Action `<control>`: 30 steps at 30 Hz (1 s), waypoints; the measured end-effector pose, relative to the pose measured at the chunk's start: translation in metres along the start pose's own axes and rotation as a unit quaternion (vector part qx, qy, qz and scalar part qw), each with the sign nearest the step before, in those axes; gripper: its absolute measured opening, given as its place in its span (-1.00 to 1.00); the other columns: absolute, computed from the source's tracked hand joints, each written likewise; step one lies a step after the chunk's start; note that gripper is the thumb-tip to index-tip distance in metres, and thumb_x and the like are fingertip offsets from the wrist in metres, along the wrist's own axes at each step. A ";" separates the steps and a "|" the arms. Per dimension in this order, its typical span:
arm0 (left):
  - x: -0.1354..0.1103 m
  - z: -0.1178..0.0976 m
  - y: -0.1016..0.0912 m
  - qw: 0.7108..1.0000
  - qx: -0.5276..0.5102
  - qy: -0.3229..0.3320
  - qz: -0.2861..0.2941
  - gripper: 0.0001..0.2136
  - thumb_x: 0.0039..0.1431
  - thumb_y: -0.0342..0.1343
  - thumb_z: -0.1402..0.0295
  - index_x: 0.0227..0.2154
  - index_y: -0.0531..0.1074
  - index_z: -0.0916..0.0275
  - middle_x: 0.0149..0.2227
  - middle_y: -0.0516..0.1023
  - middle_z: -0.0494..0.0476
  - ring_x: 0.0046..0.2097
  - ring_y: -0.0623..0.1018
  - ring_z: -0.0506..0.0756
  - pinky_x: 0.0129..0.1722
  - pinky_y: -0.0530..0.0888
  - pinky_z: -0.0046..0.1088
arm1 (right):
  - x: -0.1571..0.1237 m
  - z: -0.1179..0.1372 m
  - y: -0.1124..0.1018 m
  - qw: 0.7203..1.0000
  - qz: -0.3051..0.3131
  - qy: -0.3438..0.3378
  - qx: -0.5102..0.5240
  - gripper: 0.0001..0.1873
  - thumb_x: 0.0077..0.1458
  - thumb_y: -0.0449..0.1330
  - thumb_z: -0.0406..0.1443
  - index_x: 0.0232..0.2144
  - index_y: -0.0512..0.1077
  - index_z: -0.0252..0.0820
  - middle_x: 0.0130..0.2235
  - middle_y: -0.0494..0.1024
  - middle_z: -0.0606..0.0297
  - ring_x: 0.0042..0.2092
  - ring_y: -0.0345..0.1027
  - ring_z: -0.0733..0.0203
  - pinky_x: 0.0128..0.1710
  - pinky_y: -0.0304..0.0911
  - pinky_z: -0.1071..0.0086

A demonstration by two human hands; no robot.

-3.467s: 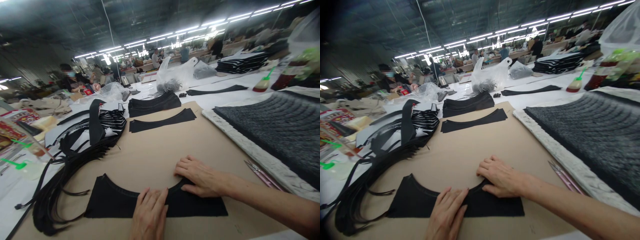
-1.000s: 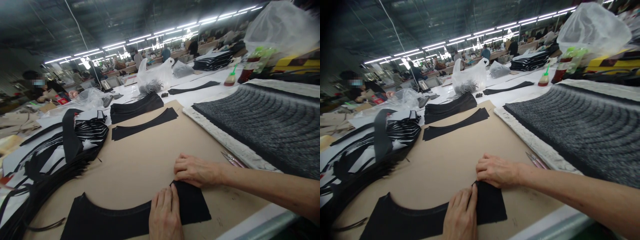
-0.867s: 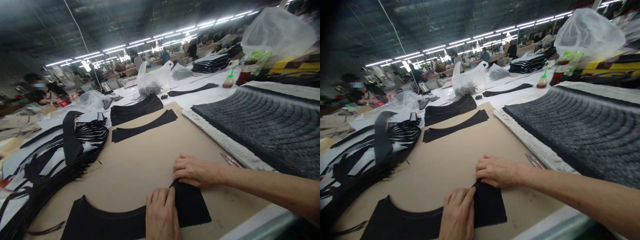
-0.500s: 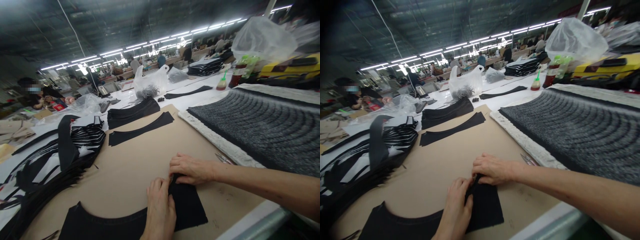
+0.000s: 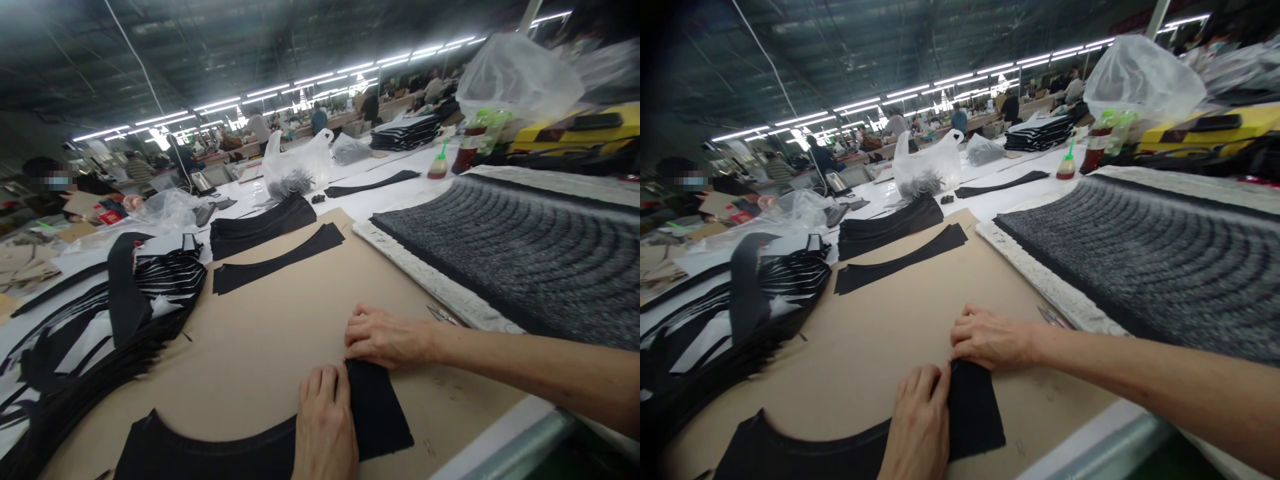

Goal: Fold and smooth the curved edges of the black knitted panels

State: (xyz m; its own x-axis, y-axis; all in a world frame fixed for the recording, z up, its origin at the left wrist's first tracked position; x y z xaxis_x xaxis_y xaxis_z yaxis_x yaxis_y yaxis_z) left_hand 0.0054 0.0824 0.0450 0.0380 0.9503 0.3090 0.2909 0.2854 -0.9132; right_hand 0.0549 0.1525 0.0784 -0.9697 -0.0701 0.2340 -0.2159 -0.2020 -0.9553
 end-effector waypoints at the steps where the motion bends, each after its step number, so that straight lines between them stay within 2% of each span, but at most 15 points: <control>1: -0.002 -0.002 0.002 0.999 0.025 0.017 -0.010 -0.50 0.01 -0.01 0.64 0.08 0.35 0.34 -0.18 0.43 0.17 -0.13 0.33 0.16 -0.08 0.25 -0.27 | -0.001 0.002 0.000 1.000 -0.001 -0.005 -0.008 -0.78 0.26 -0.01 -0.37 -0.22 0.44 -0.15 -0.25 0.50 0.25 -0.21 0.29 0.22 -0.09 -0.01 0.24; 4: -0.005 -0.005 0.005 0.996 0.071 0.043 -0.025 -0.45 -0.03 -0.01 0.67 0.11 0.31 0.40 -0.19 0.42 0.19 -0.13 0.32 0.17 -0.07 0.24 -0.26 | -0.004 0.005 0.001 0.999 -0.007 -0.013 -0.035 -0.79 0.25 -0.01 -0.40 -0.22 0.43 -0.16 -0.23 0.50 0.24 -0.22 0.27 0.22 -0.11 0.00 0.24; 9: 0.000 -0.006 0.001 0.999 0.046 0.029 0.008 -0.45 0.01 -0.01 0.63 0.13 0.30 0.33 -0.21 0.41 0.15 -0.17 0.33 0.14 -0.09 0.26 -0.29 | -0.007 0.008 0.001 0.998 -0.025 -0.024 -0.053 -0.79 0.26 -0.01 -0.43 -0.24 0.42 -0.18 -0.24 0.49 0.23 -0.21 0.26 0.23 -0.11 0.01 0.24; 13: 0.005 -0.008 -0.004 0.998 0.045 0.018 0.031 -0.50 0.03 0.03 0.60 0.09 0.35 0.31 -0.21 0.44 0.13 -0.17 0.33 0.14 -0.08 0.25 -0.29 | -0.007 0.002 -0.002 0.999 -0.023 0.007 -0.030 -0.80 0.24 0.01 -0.41 -0.19 0.42 -0.17 -0.26 0.48 0.24 -0.22 0.26 0.21 -0.10 0.00 0.23; 17: 0.005 -0.008 -0.005 0.998 0.053 0.021 0.027 -0.51 0.03 0.02 0.60 0.09 0.35 0.32 -0.20 0.45 0.13 -0.14 0.34 0.14 -0.05 0.23 -0.30 | -0.006 -0.008 -0.007 0.999 -0.010 0.045 0.008 -0.83 0.22 0.05 -0.36 -0.17 0.41 -0.16 -0.25 0.49 0.24 -0.18 0.28 0.18 -0.10 0.00 0.24; 23: 0.007 -0.006 -0.003 0.998 0.040 0.018 0.034 -0.48 0.04 0.04 0.56 0.13 0.31 0.27 -0.17 0.47 0.13 -0.13 0.35 0.15 -0.01 0.21 -0.27 | -0.007 -0.009 -0.006 0.999 -0.006 0.035 0.015 -0.82 0.25 0.03 -0.36 -0.19 0.44 -0.15 -0.25 0.50 0.26 -0.18 0.29 0.21 -0.09 0.00 0.25; 30: 0.013 -0.011 -0.004 0.997 0.064 0.027 0.037 -0.51 0.03 0.06 0.51 0.09 0.36 0.22 -0.19 0.47 0.13 -0.17 0.35 0.15 -0.04 0.20 -0.25 | -0.011 -0.011 -0.004 0.999 -0.023 0.032 0.020 -0.80 0.26 0.03 -0.36 -0.19 0.46 -0.15 -0.25 0.50 0.26 -0.18 0.31 0.24 -0.05 0.01 0.24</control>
State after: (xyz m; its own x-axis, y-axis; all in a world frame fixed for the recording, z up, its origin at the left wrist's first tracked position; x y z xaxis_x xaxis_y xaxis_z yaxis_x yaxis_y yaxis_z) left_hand 0.0147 0.0919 0.0557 0.1062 0.9623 0.2505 0.1607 0.2320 -0.9593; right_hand 0.0650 0.1643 0.0773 -0.9646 0.0014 0.2638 -0.2563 -0.2417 -0.9359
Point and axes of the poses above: each hand's wrist, its own x-axis towards the middle knuckle, its own y-axis out of the palm, z = x × y, the point moved 10 cm from there along x, towards the middle knuckle
